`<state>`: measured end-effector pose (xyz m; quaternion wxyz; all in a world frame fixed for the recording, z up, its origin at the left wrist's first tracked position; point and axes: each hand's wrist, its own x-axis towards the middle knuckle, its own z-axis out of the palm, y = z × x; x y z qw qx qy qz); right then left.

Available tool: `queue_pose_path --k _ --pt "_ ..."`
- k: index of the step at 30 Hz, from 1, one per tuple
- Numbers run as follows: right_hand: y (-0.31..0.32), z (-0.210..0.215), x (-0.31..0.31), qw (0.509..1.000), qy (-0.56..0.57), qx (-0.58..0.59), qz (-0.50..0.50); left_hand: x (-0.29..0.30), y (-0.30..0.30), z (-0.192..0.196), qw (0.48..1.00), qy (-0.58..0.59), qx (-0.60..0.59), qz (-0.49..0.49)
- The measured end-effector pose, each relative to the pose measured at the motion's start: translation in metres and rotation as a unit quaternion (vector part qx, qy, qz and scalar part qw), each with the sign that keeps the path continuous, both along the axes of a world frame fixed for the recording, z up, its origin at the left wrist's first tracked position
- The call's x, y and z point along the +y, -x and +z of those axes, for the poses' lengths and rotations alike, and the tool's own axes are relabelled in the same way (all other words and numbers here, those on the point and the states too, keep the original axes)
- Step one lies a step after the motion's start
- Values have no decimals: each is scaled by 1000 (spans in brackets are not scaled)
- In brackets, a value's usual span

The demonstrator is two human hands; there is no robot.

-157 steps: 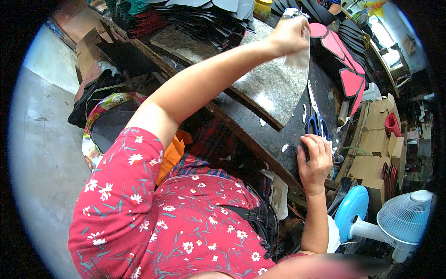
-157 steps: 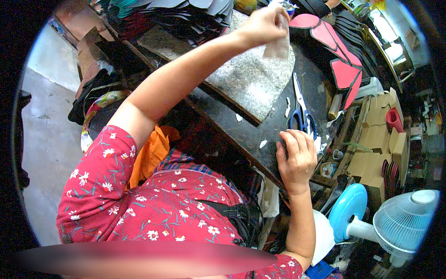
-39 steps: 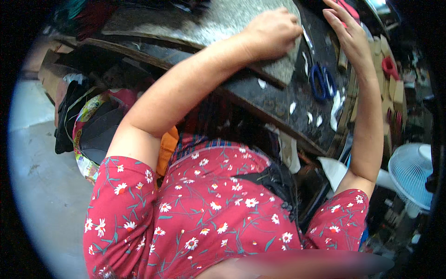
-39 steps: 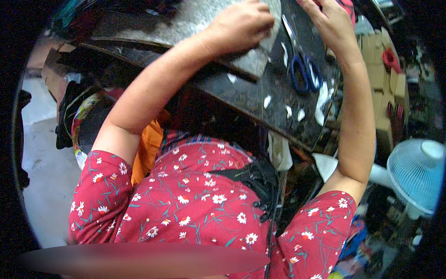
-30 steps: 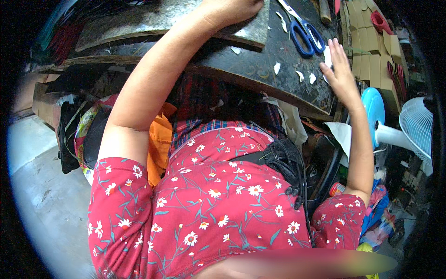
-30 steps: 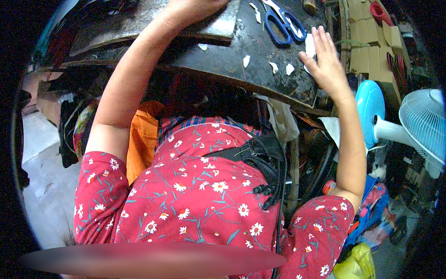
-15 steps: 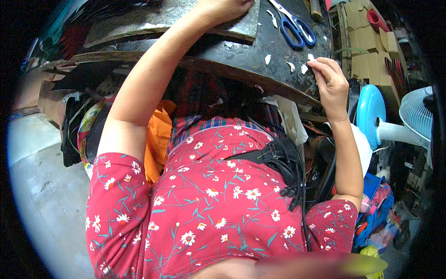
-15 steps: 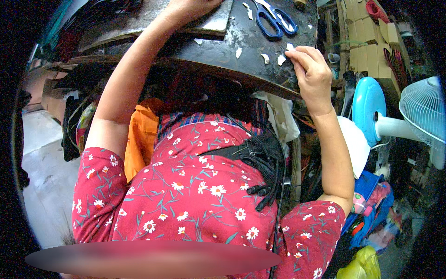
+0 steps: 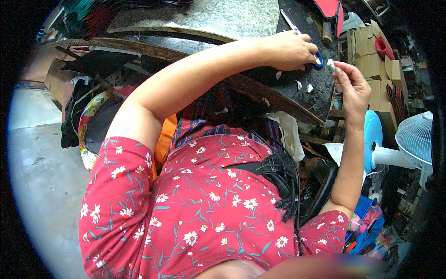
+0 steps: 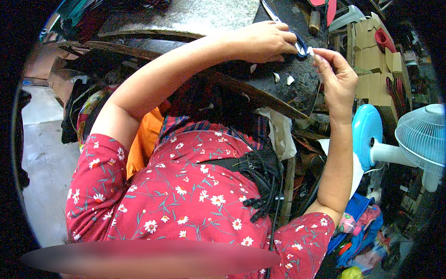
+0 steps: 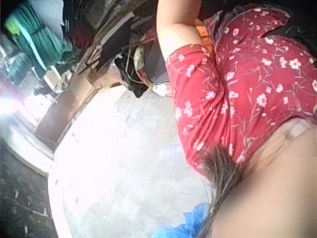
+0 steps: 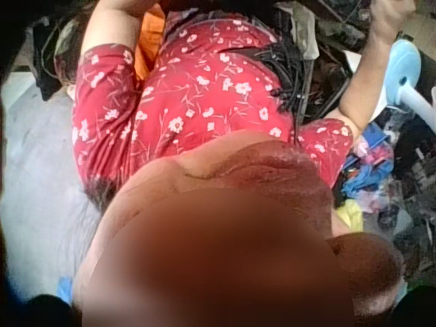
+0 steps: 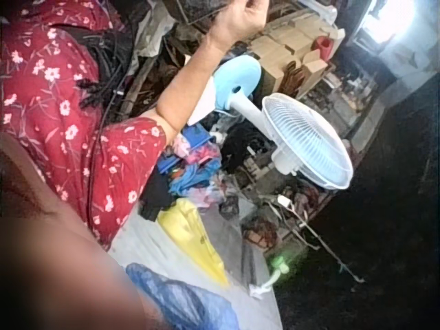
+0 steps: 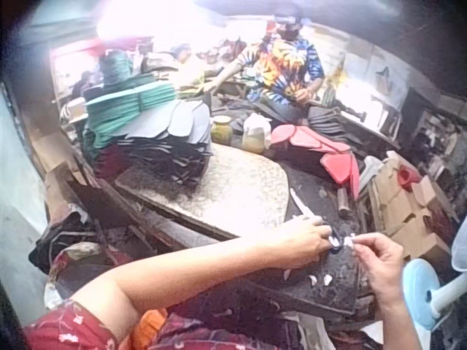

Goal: The person repeatedly cuts strips of white fabric with scissors and places them onto pink foam pieces on a workbench. They trim the fabric to fit the foam shapes and continue the process across multiple pieces.

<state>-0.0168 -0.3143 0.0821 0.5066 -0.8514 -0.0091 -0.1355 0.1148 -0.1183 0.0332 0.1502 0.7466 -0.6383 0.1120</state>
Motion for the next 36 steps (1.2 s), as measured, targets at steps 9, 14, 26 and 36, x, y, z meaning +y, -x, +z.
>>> queue_pose_path --k 9,14,26,36 --pt "-42 -25 -30 986 164 -10 33 5 -16 12 997 15 -37 62" --pt "-37 -64 -17 888 454 -51 44 15 -23 3 994 52 -74 55" --pt "6 -2 6 952 116 61 277 15 -29 10 980 191 -17 56" --pt "-46 -49 53 846 481 -73 217 85 -26 40 960 277 17 23"
